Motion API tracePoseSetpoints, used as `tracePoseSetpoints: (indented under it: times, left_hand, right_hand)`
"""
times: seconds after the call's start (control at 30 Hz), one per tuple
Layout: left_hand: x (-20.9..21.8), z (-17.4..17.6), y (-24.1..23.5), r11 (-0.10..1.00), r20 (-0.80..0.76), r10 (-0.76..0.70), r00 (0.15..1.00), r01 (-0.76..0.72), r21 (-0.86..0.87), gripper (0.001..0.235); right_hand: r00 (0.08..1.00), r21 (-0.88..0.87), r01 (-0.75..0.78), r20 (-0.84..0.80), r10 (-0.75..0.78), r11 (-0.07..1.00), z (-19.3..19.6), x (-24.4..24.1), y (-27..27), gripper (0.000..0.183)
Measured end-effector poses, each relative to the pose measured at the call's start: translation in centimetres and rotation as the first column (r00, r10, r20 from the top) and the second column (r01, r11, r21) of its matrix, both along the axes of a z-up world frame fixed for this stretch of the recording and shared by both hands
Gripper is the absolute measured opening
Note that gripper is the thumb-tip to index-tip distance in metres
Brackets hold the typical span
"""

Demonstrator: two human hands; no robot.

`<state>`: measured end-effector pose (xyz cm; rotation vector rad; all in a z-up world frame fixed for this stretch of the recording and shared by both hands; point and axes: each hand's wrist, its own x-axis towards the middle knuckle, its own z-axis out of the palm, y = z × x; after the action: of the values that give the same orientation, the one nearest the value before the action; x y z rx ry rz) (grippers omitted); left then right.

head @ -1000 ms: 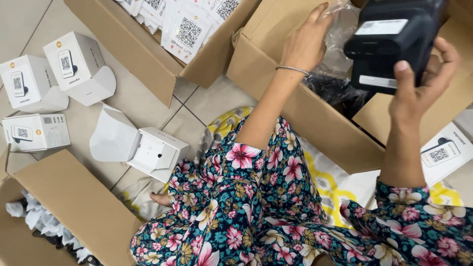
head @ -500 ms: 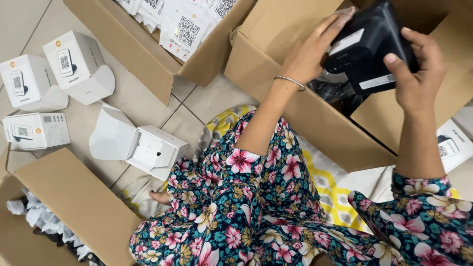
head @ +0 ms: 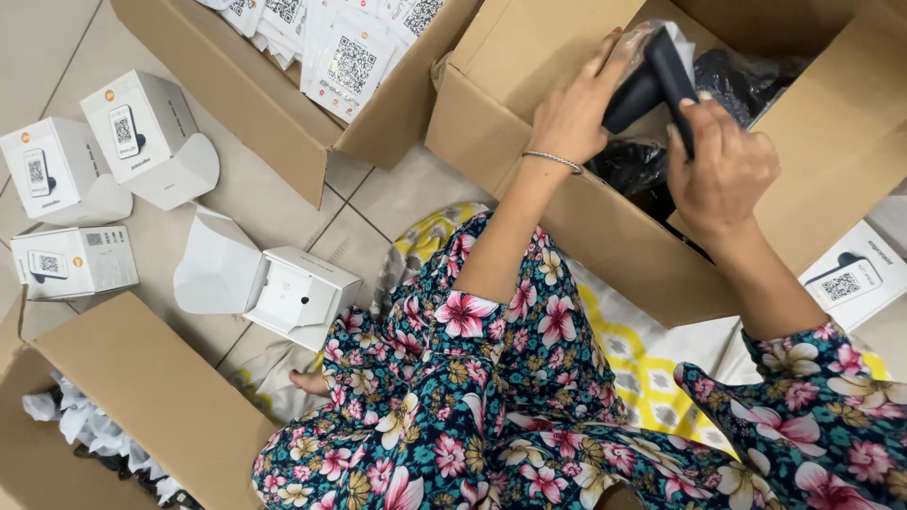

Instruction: The person unboxes small electronic devices and organizes them into product boxes on the floor.

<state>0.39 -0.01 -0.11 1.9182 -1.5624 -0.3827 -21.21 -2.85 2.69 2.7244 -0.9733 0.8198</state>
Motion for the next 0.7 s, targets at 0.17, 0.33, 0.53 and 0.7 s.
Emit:
tracePoseSetpoints:
  times: [0.17,0.33,0.53,0.7]
  left_hand:
    - [-0.2,-3.4,-0.1,0.999,-0.003,-0.038,0.999,0.038,-0.001,0.119]
    - [-1.6,-2.7,0.6,1.0,0.03,0.005,1.0,-0.005,-0.012,0.11]
    - [-4.8,-0.9,0.1,0.995,0.191,-0.021,0.981,0.04,-0.096,0.082]
    - [-6.4,-3.7,-1.4,0.981,-0.071,-0.107,0.992,0.094,-0.171,0.078]
  right_hand:
    - [0.994,-0.097,-0.106,-0.051,0.101,0.99,-0.4,-0.3,-0.1,0.024]
    - [0.987,-0.079,-0.113,-0.12,0.103,0.99,0.4,-0.1,-0.4,0.022]
    - [0.973,-0.026,-0.037,-0.228,0.03,0.999,1.9,1.5,-2.2,0.025]
    - [0.992,0.162,0.101,-0.097,-0.086,0.982,-0.9,2.4,-3.4,0.026]
